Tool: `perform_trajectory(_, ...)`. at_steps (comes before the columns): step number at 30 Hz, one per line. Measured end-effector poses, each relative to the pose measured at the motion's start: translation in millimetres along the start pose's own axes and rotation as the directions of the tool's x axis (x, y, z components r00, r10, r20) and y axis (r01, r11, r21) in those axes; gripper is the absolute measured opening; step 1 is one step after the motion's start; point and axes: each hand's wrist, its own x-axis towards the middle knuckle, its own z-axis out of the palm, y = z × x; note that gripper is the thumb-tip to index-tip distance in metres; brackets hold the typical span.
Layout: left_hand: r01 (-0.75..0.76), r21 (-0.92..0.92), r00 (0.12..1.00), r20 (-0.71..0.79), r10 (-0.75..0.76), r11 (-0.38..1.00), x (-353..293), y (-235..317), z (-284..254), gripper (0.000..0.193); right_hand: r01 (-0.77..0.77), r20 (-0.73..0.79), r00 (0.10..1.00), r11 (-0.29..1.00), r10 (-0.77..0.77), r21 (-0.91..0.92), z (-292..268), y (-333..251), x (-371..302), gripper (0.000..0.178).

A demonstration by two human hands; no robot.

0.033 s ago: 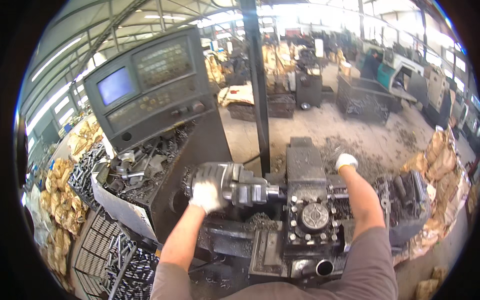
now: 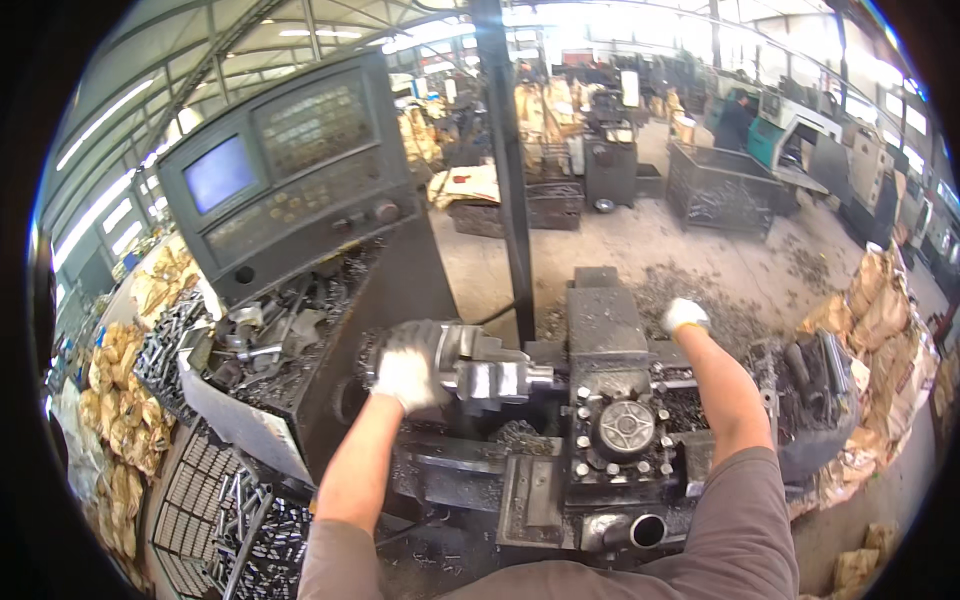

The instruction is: The person repeatedly loads cylindrical metal blanks into a lathe chuck, operates the machine, and removes finished metal parts. The finished parts are placed into a wire basket. The person wears gloves throughout the task.

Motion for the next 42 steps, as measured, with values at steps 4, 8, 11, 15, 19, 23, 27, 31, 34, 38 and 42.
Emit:
perform_trajectory(4, 0.206, 0.008, 0.914, 0.356, -0.195, 0.979, 23.9, -34.9, -8.3, 0.076, 0.695, 0.091, 0.671, 0.666, -0.736, 0.27, -24.3, -200.8, -96.0, 0.054)
perform_trajectory(8, 0.14, -0.142, 0.963, -0.209, -0.168, 0.98, -4.1, 15.7, 8.6, 0.074, 0.757, 0.304, 0.553, 0.62, -0.776, 0.207, 0.4, -259.0, -136.3, 0.063)
perform_trajectory(11, 0.014, -0.057, 0.918, -0.396, -0.036, 0.998, -21.2, -0.1, 18.9, 0.07, 0.695, 0.644, 0.453, 0.697, -0.616, 0.178, 8.1, -253.6, -101.3, 0.058)
perform_trajectory(15, 0.047, -0.048, 0.935, -0.35, -0.061, 0.998, -18.6, 1.3, 22.4, 0.07, 0.604, 0.65, 0.423, 0.731, -0.632, 0.318, 29.6, -256.2, -68.5, 0.052)
perform_trajectory(19, 0.053, -0.055, 0.928, -0.367, -0.069, 0.997, -25.9, -2.6, 24.6, 0.072, 0.721, 0.539, 0.494, 0.667, -0.683, 0.185, -4.7, -244.7, -116.1, 0.066)
perform_trajectory(23, 0.003, -0.066, 0.885, -0.464, -0.033, 0.998, -38.8, 5.9, 17.0, 0.064, 0.726, 0.428, 0.64, 0.684, -0.638, -0.067, -43.4, -166.9, -130.2, 0.05)
perform_trajectory(27, 0.028, 0.027, 0.858, -0.514, -0.01, 0.999, -49.1, -6.0, 43.2, 0.07, 0.547, -0.382, 0.834, 0.683, -0.397, 0.484, -6.2, -59.0, -141.1, 0.073)
perform_trajectory(31, 0.015, -0.002, 0.876, -0.482, -0.014, 1.0, -43.3, -1.4, 32.5, 0.071, 0.491, -0.583, 0.793, 0.752, -0.177, 0.44, -86.2, -67.0, -197.4, 0.078)
perform_trajectory(34, -0.037, -0.152, 0.893, -0.449, -0.036, 0.988, -56.0, -1.7, 19.6, 0.075, 0.548, -0.604, 0.768, 0.71, -0.216, 0.443, -135.3, -104.0, -296.3, 0.077)
perform_trajectory(38, -0.227, -0.904, 0.973, -0.229, 0.039, 0.363, -105.0, 74.1, -14.8, 0.089, 0.476, -0.273, 0.86, 0.481, -0.432, 0.736, -101.6, -145.8, -406.8, 0.076)
perform_trajectory(42, 0.338, -0.726, 0.937, 0.316, 0.146, -0.599, -199.6, 154.6, 17.8, 0.086, -0.092, 0.148, 0.824, 0.129, -0.547, 0.987, 25.6, -177.1, -473.1, 0.067)
